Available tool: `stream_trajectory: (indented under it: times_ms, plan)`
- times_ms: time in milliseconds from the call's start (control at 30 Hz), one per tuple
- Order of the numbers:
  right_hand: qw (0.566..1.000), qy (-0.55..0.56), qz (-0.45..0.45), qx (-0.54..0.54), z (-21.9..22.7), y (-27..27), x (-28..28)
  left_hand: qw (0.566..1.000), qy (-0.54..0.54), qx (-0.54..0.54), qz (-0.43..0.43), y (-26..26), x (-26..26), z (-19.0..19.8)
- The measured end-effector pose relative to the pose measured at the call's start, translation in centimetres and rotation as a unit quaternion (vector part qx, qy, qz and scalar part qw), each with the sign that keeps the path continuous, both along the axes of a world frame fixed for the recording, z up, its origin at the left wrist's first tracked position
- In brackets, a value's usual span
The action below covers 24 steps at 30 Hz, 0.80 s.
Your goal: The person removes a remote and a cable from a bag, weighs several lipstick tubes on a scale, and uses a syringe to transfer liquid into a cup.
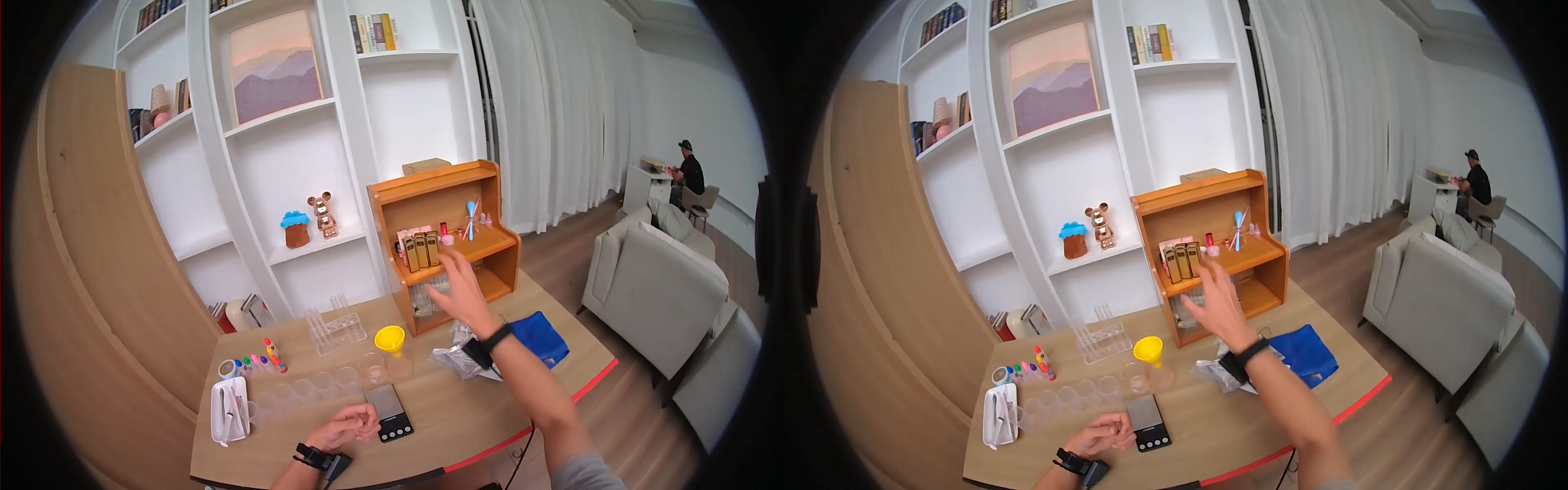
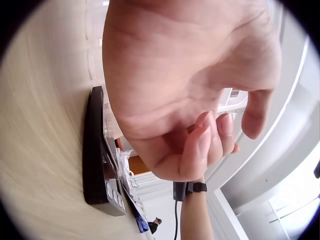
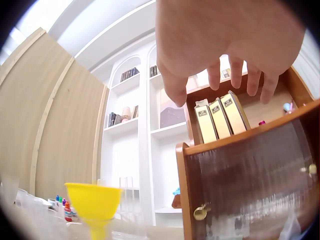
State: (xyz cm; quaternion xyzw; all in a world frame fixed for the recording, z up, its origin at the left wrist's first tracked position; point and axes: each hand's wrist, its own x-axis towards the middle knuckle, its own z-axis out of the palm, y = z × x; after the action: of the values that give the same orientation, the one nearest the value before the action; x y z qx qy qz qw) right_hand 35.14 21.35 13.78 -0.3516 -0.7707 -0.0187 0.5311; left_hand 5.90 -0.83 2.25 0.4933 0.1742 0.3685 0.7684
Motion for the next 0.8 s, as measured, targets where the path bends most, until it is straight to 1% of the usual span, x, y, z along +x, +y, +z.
stream_trajectory:
  times_ms: [33, 67, 100, 133, 200, 233, 300, 333, 400, 433, 500, 567, 600, 633, 700, 800]
  plan:
    - [1.0, 0.005, -0.005, 0.0, 1.4, 0.9, -0.7, 0.999, -0.03, -0.006, -0.012, 0.2, -0.2, -0.3]
    - [0.999, -0.018, -0.033, 0.003, 2.7, 1.8, -1.5, 0.998, -0.063, -0.012, -0.022, 0.2, -0.4, -0.5]
    - [0.997, -0.042, -0.058, 0.007, 3.7, 2.7, -2.0, 0.998, -0.063, -0.012, -0.023, 0.2, -0.4, -0.8]
    - [0.997, -0.043, -0.057, 0.008, 4.3, 4.0, -2.3, 0.997, -0.073, -0.014, -0.029, 0.2, -0.5, -1.0]
    - [0.986, -0.123, -0.113, -0.024, 5.5, 6.3, -3.4, 0.996, -0.085, -0.012, -0.027, 0.0, -0.6, -1.1]
    - [0.986, -0.124, -0.106, -0.02, 6.1, 6.7, -3.9, 0.995, -0.089, -0.014, -0.032, -0.2, -0.5, -1.0]
    - [0.972, -0.182, -0.12, -0.089, 7.2, 7.4, -4.6, 0.995, -0.092, -0.011, -0.029, -0.2, -0.5, -1.0]
    - [0.969, -0.192, -0.124, -0.096, 6.9, 8.7, -5.0, 0.996, -0.085, -0.013, -0.028, -0.3, -0.6, -1.1]
    - [0.968, -0.197, -0.118, -0.106, 6.7, 9.6, -5.6, 0.997, -0.075, -0.013, -0.029, -0.1, -0.7, -1.5]
    - [0.964, -0.202, -0.121, -0.12, 6.8, 9.6, -6.0, 0.997, -0.078, -0.013, -0.023, 0.0, -0.8, -1.5]
    - [0.964, -0.21, -0.115, -0.113, 6.7, 9.7, -6.6, 0.996, -0.081, -0.002, -0.038, 0.1, -0.7, -1.5]
    - [0.962, -0.206, -0.144, -0.104, 6.8, 9.5, -7.0, 0.996, -0.082, -0.007, -0.041, 0.5, -0.9, -1.7]
    - [0.961, -0.203, -0.167, -0.081, 6.7, 9.4, -7.2, 0.996, -0.076, -0.01, -0.048, 0.5, -1.0, -1.8]
    - [0.96, -0.21, -0.166, -0.083, 6.7, 9.3, -7.4, 0.995, -0.082, -0.013, -0.047, 0.4, -0.9, -1.7]
    - [0.954, -0.211, -0.199, -0.073, 6.8, 9.2, -7.6, 0.996, -0.071, -0.011, -0.048, 0.4, -0.9, -1.4]
    - [0.951, -0.221, -0.21, -0.048, 6.5, 9.3, -7.5, 0.996, -0.066, -0.02, -0.056, 0.4, -1.0, -1.2]
